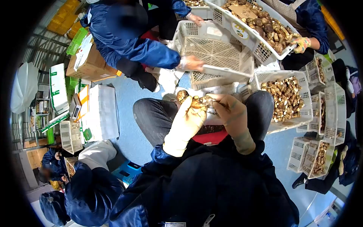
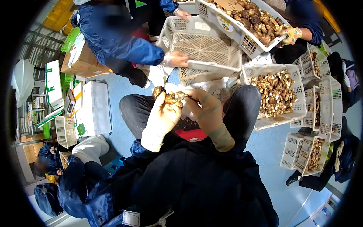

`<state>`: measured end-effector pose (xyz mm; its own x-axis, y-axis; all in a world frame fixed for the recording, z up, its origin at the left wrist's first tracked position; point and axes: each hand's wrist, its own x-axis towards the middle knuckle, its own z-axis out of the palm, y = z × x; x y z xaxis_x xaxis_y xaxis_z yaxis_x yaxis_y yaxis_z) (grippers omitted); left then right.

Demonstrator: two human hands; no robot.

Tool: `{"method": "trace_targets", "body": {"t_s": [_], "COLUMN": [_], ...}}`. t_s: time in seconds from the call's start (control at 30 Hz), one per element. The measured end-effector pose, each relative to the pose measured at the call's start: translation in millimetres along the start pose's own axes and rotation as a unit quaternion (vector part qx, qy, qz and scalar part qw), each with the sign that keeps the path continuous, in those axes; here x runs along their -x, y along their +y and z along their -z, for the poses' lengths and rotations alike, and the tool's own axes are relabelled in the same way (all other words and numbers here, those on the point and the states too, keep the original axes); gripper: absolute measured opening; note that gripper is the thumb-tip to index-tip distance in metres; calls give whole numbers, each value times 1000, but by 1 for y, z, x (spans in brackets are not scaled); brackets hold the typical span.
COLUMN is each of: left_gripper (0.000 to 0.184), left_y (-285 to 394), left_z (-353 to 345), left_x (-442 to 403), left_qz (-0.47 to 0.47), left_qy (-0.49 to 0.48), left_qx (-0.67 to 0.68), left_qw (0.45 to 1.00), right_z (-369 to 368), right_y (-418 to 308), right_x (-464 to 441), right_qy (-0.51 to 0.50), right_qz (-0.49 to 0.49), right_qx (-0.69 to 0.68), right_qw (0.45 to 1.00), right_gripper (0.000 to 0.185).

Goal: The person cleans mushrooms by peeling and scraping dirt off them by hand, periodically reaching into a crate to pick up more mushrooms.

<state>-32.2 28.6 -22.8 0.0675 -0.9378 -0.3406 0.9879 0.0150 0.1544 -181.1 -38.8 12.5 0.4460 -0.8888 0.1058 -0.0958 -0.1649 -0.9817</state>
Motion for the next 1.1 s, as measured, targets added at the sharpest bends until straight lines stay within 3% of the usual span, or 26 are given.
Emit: {"method": "trace_targets", "body": {"t_s": [0.1,0.2,0.27,0.33,0.5,0.57,0.63,0.7,0.8,0.83,0.97,1.03,1.1], "left_gripper": [25,26,25,23,22,22,22,22,23,23,23,22,23], "left_y": [-1,-3,-6,-6,-8,-8,-9,-8,-6,-6,-7,-8,-7], "left_z": [2,4,4,6,10,13,7,6,7,7,8,7,8], "left_x": [2,5,3,3,5,4,3,4,5,6,6,4,4], "left_qz": [12,6,-27,-29,-20,-29,-35,-29,-25,-23,-22,-38,-50], "left_qy": [37,48,44,52,34,30,49,48,31,23,52,58,45], "left_qx": [19,27,3,9,26,17,10,8,7,8,12,19,-24], "left_qw": [999,998,999,998,999,999,998,998,999,999,998,997,997], "right_z": [6,-12,-14,-14,-3,-8,-11,-12,-5,-5,-1,-2,-8], "right_y": [8,10,15,13,11,16,15,11,10,14,24,12,18], "right_x": [0,1,0,0,3,-1,-2,-1,1,2,0,1,1], "right_qy": [-27,10,16,21,5,16,24,30,-15,-2,0,-15,-14], "right_qz": [-77,7,138,149,-67,117,181,130,-42,-52,-95,-120,31], "right_qx": [-59,-158,-34,36,-7,43,61,45,-21,-45,-100,-118,-38], "right_qw": [995,987,990,988,998,992,981,990,999,998,990,986,999], "right_gripper": [19,14,6,7,6,6,8,6,1,13,4,15,14]}}
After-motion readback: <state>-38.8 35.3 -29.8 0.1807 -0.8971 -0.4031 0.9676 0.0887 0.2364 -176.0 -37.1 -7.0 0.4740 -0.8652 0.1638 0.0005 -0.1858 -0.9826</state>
